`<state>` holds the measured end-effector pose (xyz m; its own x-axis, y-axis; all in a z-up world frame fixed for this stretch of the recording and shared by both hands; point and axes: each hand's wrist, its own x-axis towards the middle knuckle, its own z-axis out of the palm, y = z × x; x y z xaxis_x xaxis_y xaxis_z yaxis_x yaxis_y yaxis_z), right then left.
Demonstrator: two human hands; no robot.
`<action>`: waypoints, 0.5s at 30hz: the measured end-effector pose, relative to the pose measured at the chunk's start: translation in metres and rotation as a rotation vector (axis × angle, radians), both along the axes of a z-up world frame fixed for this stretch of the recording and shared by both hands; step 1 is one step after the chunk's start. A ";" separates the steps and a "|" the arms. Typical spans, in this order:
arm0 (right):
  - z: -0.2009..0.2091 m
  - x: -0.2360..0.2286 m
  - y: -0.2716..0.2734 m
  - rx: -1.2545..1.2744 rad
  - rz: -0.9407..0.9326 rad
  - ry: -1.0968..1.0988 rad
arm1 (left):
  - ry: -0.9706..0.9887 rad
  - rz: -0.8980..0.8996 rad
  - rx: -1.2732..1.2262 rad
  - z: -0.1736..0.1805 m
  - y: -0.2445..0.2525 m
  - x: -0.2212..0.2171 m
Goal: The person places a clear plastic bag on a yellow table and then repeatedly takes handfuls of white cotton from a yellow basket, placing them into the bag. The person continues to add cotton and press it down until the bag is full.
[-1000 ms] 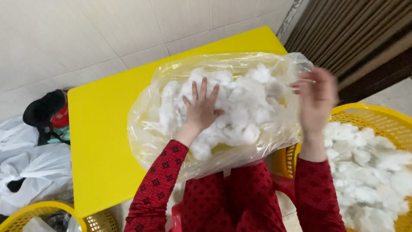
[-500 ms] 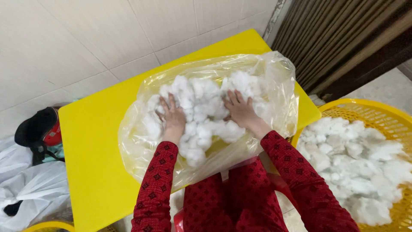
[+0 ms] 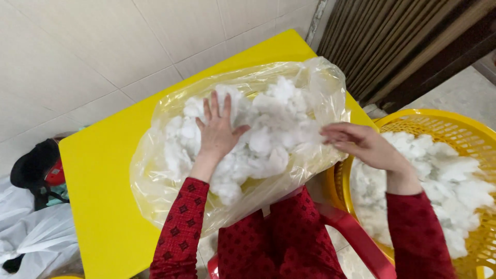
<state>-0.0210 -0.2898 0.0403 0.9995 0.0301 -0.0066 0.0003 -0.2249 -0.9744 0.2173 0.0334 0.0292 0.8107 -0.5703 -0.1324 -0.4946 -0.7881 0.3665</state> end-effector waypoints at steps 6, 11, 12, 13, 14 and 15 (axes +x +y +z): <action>-0.136 -0.130 -0.108 -0.481 -0.512 0.513 | 0.043 -0.122 0.328 -0.021 -0.022 -0.010; -0.236 -0.183 -0.082 -0.808 -0.486 0.908 | -0.299 -0.158 0.486 0.035 -0.044 -0.050; -0.245 -0.188 -0.071 -0.838 -0.471 0.945 | -0.364 -0.192 0.443 0.044 -0.058 -0.074; -0.252 -0.191 -0.061 -0.866 -0.457 0.974 | -0.591 -0.237 0.147 0.052 -0.070 -0.098; -0.258 -0.192 -0.050 -0.889 -0.441 0.994 | -0.578 -0.401 0.121 0.058 -0.080 -0.121; -0.261 -0.193 -0.039 -0.912 -0.422 1.010 | -0.551 -0.473 -0.071 0.061 -0.091 -0.144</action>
<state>-0.2135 -0.3290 -0.2211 0.4870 -0.6663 -0.5647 -0.8197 -0.5719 -0.0321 0.0736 -0.0574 0.0903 0.4134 -0.8684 0.2739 -0.9040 -0.4275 0.0088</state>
